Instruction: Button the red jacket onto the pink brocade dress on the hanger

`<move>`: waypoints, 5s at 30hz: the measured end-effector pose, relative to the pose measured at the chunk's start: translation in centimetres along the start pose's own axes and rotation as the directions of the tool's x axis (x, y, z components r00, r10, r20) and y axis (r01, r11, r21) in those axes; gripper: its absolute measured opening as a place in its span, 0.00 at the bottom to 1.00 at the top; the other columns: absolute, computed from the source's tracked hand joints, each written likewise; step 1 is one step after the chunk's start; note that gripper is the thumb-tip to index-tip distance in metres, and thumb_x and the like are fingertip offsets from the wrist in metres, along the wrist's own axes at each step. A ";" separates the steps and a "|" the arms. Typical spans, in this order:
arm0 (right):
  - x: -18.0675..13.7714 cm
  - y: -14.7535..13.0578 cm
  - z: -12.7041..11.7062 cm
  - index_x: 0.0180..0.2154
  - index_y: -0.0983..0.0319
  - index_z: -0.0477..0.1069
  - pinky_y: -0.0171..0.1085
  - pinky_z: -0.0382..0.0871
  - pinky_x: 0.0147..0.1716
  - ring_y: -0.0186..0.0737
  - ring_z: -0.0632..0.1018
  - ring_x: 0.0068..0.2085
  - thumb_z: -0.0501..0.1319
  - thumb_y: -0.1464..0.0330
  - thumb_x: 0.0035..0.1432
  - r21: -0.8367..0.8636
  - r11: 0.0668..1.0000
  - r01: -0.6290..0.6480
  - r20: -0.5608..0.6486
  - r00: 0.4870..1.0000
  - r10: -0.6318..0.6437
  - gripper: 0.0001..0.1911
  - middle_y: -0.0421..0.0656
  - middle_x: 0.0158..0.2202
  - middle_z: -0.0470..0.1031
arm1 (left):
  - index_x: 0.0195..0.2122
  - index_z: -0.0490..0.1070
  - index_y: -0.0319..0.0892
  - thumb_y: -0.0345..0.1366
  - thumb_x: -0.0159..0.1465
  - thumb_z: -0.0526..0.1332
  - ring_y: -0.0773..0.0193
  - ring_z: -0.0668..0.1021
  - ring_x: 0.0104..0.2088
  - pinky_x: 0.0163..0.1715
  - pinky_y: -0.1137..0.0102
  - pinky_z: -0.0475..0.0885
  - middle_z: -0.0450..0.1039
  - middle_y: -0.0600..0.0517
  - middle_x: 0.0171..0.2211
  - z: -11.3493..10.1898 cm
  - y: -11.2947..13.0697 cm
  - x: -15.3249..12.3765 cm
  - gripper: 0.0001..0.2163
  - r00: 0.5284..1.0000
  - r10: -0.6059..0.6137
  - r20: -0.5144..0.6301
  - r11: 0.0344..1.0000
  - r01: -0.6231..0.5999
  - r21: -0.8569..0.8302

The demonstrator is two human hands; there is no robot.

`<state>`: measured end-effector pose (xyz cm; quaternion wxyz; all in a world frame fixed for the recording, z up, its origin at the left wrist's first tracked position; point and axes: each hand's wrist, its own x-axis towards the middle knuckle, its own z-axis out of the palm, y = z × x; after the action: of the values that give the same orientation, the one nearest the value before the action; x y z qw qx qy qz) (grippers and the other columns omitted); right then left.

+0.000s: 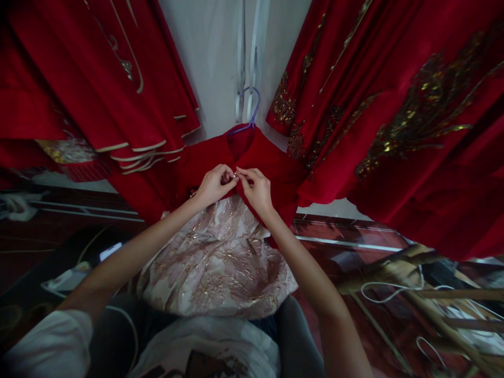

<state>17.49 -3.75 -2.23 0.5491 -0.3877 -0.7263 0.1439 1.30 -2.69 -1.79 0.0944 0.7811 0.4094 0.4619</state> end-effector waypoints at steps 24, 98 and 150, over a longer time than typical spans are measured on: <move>0.6 1.6 0.0 0.44 0.60 0.77 0.39 0.77 0.41 0.39 0.81 0.38 0.65 0.61 0.53 0.237 0.963 -0.130 0.058 0.991 0.119 0.16 0.45 0.44 0.77 | 0.32 0.68 0.41 0.35 0.61 0.60 0.67 0.72 0.29 0.31 0.72 0.67 0.69 0.52 0.31 -0.8 0.5 0.1 0.04 0.991 0.058 0.117 0.990 -0.073 0.125; -3.3 1.5 7.5 0.36 0.60 0.66 0.32 0.72 0.31 0.32 0.75 0.33 0.60 0.61 0.57 0.205 0.940 -0.274 0.241 0.945 0.223 0.10 0.41 0.36 0.73 | 0.43 0.67 0.41 0.29 0.55 0.61 0.67 0.77 0.35 0.39 0.69 0.74 0.73 0.49 0.39 0.1 -5.1 -8.5 0.14 0.925 -0.358 -0.127 0.898 0.304 -0.319; -2.5 0.8 6.7 0.39 0.62 0.76 0.33 0.74 0.37 0.32 0.76 0.33 0.61 0.69 0.55 0.076 0.978 -0.193 0.116 0.976 0.183 0.09 0.42 0.35 0.74 | 0.36 0.77 0.40 0.38 0.56 0.65 0.64 0.80 0.34 0.39 0.67 0.76 0.79 0.49 0.35 -0.4 -5.8 -7.2 0.09 0.907 -0.394 -0.148 0.862 0.308 -0.403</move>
<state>11.99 -3.59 -6.84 0.5093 -0.4221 -0.7080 0.2474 -3.92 -4.24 -9.28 0.2761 0.6031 0.4589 0.5911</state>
